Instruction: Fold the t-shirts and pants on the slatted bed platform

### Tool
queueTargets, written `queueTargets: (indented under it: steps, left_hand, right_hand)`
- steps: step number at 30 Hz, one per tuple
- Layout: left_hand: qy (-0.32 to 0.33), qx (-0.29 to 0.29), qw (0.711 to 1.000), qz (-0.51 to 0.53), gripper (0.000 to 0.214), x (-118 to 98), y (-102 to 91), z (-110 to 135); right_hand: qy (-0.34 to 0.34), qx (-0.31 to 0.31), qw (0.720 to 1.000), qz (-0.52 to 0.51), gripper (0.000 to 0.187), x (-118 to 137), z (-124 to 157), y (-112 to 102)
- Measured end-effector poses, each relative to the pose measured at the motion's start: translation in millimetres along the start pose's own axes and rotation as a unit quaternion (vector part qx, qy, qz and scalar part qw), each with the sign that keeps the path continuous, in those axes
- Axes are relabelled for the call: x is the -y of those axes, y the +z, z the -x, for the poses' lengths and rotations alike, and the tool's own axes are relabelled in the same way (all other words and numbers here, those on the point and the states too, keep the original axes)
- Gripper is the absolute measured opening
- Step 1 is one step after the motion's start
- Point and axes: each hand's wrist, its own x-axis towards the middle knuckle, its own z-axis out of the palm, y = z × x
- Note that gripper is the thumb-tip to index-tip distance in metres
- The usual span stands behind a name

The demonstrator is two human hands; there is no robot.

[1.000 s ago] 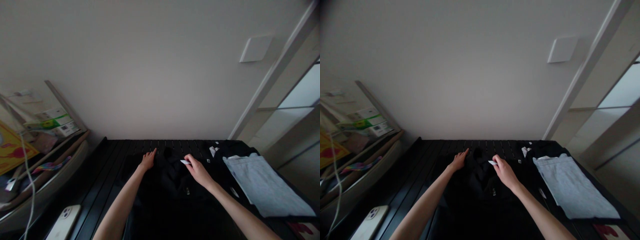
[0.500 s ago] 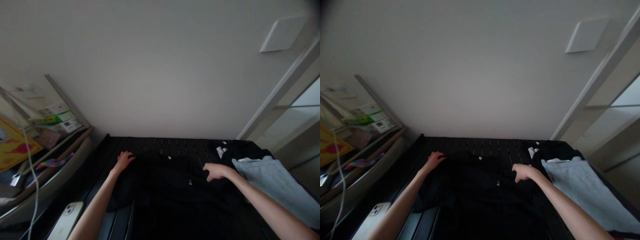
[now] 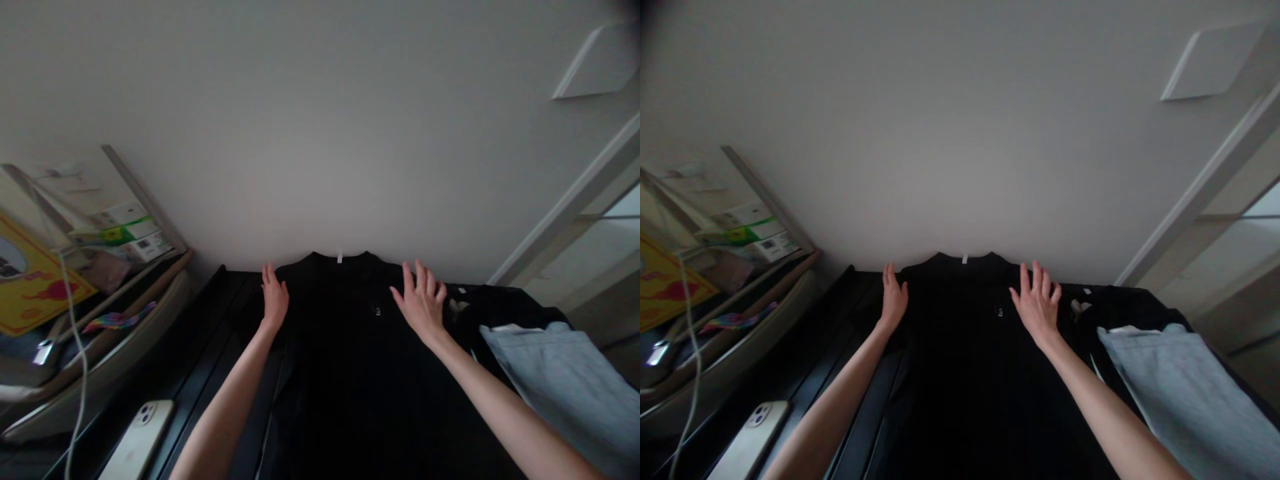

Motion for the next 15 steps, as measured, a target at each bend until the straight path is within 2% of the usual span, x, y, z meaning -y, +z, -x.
queueTargets:
  steps: [1,3,5,7,10,13,15]
  left_hand:
    - [0.033,0.022,0.999,0.011,0.057,-8,7.2,11]
    - [0.098,0.112,0.989,0.002,0.049,-19,21.1,39]
    - [0.119,0.205,0.971,-0.026,0.046,-22,32.1,70]
    - [0.118,0.266,0.954,-0.07,0.048,-17,37.9,95]
    - [0.152,0.288,0.937,-0.127,0.053,4,34.6,115]
    - [0.19,0.283,0.928,-0.152,0.054,32,19.1,117]
    - [0.187,0.283,0.926,-0.166,0.055,50,4.6,116]
  right_hand:
    - [-0.036,0.008,0.999,-0.02,0.058,9,12,5]
    - [-0.093,0.051,0.993,-0.055,0.056,23,40,20]
    - [-0.114,0.107,0.985,-0.077,0.058,31,72,40]
    - [-0.108,0.165,0.976,-0.089,0.063,33,100,59]
    - [-0.092,0.221,0.966,-0.097,0.068,32,124,76]
    - [-0.09,0.238,0.962,-0.102,0.068,28,126,78]
    - [-0.095,0.245,0.959,-0.106,0.067,25,122,75]
